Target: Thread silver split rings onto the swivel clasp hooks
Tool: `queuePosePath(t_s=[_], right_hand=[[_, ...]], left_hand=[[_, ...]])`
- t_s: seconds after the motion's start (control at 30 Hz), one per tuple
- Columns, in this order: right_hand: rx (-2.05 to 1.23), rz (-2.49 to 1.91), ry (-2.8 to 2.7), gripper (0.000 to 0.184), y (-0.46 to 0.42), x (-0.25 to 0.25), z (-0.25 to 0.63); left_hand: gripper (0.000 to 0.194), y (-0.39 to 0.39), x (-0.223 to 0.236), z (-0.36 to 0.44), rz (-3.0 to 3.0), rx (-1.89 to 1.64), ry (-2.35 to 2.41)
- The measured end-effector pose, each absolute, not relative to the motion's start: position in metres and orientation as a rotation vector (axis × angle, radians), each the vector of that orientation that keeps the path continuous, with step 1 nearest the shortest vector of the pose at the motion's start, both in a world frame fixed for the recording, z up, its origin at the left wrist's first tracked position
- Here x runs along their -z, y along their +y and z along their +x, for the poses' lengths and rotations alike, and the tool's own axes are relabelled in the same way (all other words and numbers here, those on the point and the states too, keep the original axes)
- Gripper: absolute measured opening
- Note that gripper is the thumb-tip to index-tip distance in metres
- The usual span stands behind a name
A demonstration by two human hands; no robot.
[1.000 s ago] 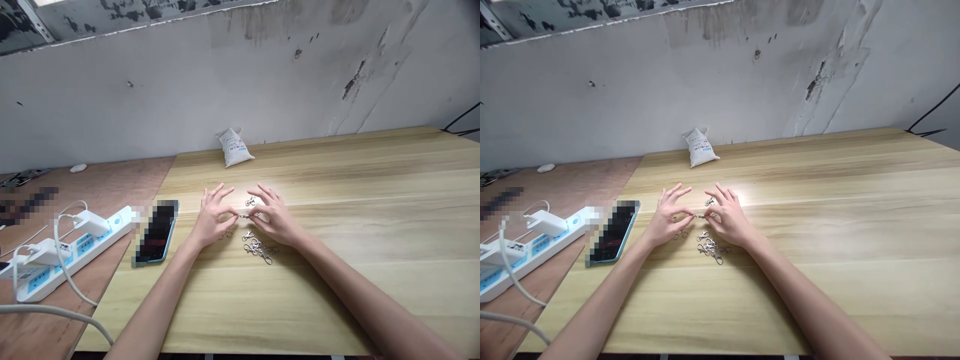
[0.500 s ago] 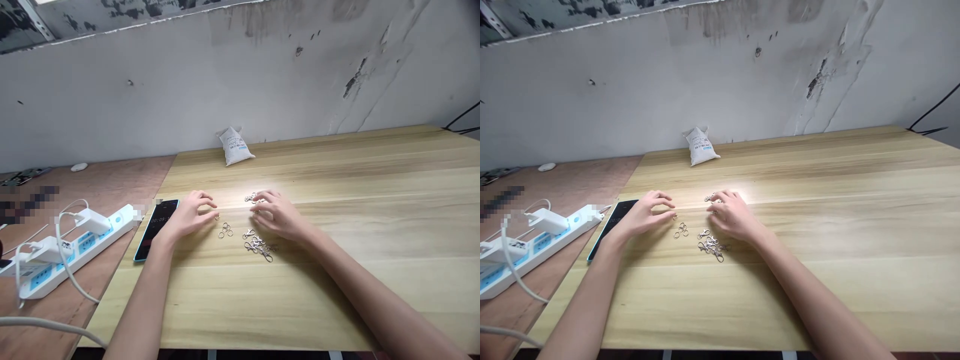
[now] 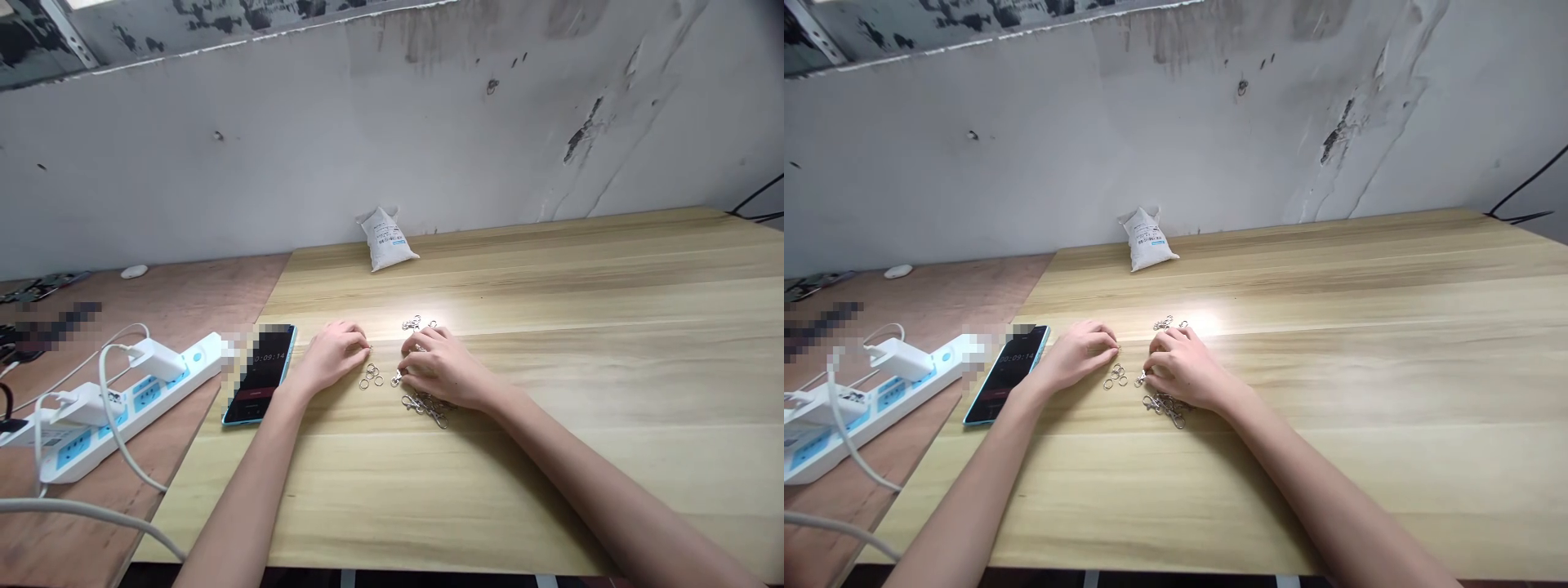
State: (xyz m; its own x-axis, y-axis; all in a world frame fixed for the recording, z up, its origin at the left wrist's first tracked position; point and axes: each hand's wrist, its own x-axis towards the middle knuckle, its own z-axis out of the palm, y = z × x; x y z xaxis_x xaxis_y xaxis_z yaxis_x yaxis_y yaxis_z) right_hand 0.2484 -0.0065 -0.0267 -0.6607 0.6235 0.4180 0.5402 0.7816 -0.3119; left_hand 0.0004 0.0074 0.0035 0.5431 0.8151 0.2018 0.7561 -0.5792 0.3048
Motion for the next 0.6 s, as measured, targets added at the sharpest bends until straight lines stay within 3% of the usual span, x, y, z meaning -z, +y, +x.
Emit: queuePosePath(t_s=[0.33, 0.6], right_hand=[[0.211, -0.863, -2.493, 0.027, -0.004, 0.030, 0.232], [0.095, -1.013, -2.371, 0.024, -0.002, 0.029, 0.236]], left_hand=[[0.012, 0.005, 0.009, 0.017, 2.736, -0.577, 1.311], [0.016, 0.001, 0.011, 0.028, 2.760, -0.661, 1.277]])
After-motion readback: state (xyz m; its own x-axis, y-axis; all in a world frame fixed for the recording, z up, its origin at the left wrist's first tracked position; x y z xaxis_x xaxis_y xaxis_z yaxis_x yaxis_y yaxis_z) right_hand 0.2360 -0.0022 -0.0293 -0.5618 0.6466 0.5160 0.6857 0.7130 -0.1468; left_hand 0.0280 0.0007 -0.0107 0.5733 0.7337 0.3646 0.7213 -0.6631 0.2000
